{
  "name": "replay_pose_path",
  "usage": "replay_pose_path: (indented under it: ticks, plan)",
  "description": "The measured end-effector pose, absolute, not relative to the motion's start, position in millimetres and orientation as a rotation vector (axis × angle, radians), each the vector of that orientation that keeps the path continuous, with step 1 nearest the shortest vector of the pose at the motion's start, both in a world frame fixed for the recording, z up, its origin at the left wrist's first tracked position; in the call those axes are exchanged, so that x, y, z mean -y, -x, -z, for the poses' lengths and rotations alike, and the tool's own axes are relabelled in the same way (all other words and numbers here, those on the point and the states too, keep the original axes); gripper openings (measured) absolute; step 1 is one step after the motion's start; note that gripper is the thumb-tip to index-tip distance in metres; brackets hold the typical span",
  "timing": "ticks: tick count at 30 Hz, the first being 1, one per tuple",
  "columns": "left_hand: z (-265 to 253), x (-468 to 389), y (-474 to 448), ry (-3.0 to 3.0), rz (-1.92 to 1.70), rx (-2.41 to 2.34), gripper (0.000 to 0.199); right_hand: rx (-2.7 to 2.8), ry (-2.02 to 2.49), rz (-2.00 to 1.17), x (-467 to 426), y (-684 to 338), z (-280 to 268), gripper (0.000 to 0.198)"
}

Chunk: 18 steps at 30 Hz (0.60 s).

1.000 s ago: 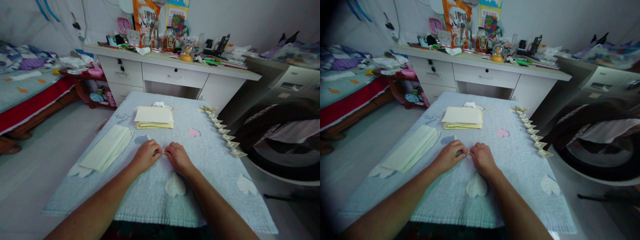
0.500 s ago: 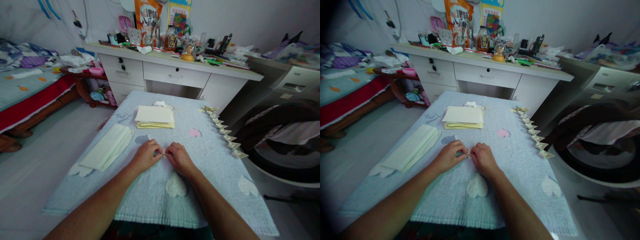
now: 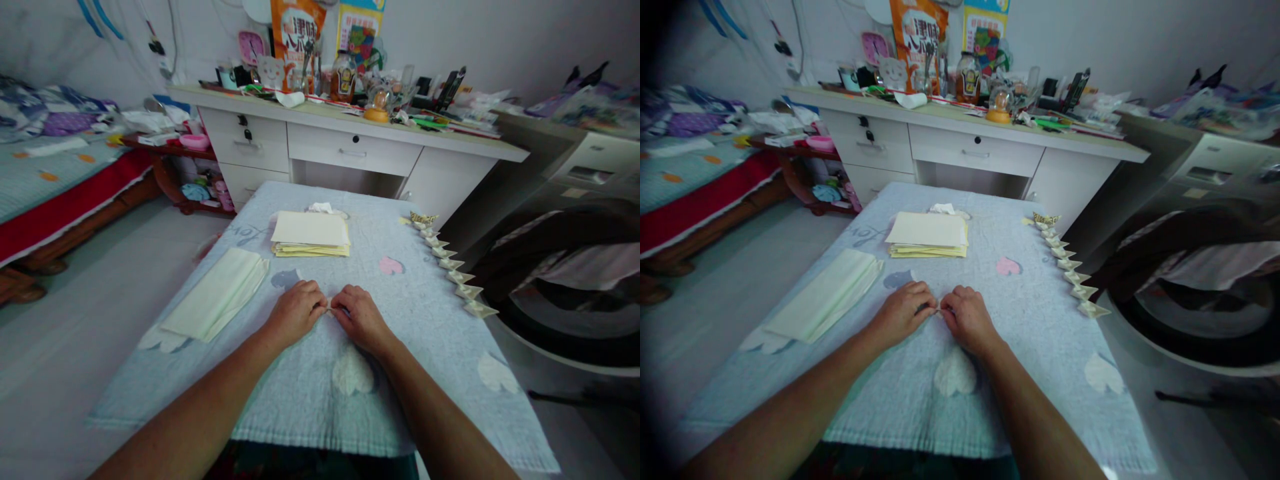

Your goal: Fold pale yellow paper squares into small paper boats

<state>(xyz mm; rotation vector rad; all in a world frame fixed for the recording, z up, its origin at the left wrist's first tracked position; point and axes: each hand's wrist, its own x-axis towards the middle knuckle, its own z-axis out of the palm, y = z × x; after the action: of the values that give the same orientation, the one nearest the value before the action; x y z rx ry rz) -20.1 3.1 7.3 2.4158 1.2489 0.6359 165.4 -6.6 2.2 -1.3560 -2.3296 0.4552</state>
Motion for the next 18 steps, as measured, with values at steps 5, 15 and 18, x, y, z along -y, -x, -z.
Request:
replay_pose_path:
  ticks: [5, 15, 18]
  plan:
    - [-7.4, -4.4, 18.8, -2.427, -0.617, -1.229, 0.014, 2.322, 1.368, -0.462, 5.9, -164.3, -2.4, 0.007]
    - [-6.9, -8.3, 19.9, -2.365, -0.623, -1.234, 0.014, 2.197, 1.353, -0.528, 7.2, -167.6, -2.2, 0.007]
    - [-6.0, -9.4, 20.8, -2.315, -0.624, -1.245, 0.013, 2.202, 1.354, -0.533, 7.1, -167.4, -2.7, 0.008]
